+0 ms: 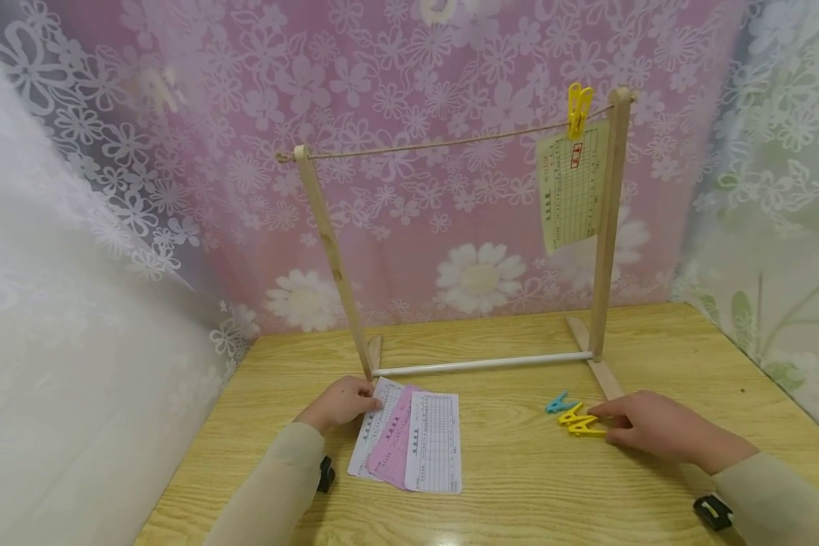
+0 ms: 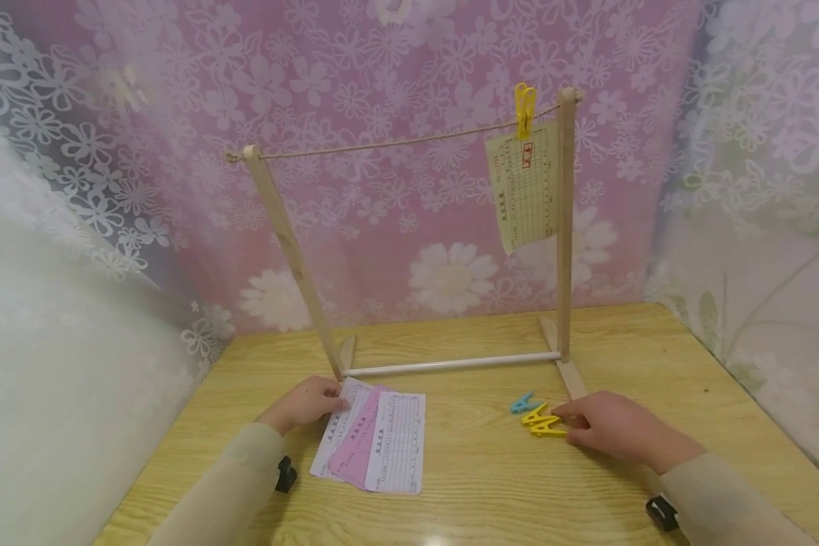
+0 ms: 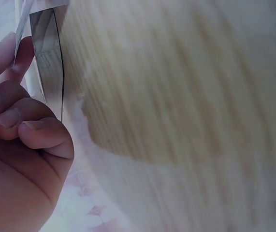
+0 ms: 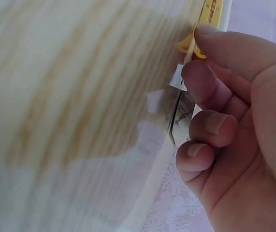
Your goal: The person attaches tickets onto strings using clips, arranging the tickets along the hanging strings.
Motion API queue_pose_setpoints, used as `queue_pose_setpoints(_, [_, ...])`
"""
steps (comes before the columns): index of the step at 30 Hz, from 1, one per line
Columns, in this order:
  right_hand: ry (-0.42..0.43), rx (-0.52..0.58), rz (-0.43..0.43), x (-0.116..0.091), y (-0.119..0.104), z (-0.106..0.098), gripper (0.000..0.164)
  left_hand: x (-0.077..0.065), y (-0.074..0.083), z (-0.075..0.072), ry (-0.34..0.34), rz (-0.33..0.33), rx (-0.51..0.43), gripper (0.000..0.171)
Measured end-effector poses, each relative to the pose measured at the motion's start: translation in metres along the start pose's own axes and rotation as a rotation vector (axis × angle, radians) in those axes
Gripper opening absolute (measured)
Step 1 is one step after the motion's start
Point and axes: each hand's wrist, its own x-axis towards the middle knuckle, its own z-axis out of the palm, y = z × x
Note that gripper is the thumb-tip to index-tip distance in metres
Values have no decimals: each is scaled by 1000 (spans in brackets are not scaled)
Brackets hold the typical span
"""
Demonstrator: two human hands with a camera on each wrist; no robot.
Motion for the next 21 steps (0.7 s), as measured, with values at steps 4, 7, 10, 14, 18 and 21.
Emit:
queue_pose_setpoints(4, [7, 13, 8, 0, -2, -1, 39, -3, -1, -1, 19, 4, -4, 28])
queue_pose_setpoints(7, [23, 14, 10, -1, -5, -2, 37, -6, -1, -1, 35, 6, -12, 28])
queue_pose_setpoints(10, [37, 3, 0, -1, -5, -3, 36, -9, -2, -2, 49, 4, 7, 29])
queue_pose_setpoints(14, [47, 12, -15, -1, -3, -3, 34, -13, 0, -4, 63, -7, 27, 28])
queue_pose_setpoints(18, [65, 60, -19, -1, -1, -4, 32, -16, 2, -5, 88, -11, 54, 29])
queue_pose_setpoints(21, [87, 95, -31, -1, -1, -5, 30, -17, 3, -6, 103, -18, 74, 29])
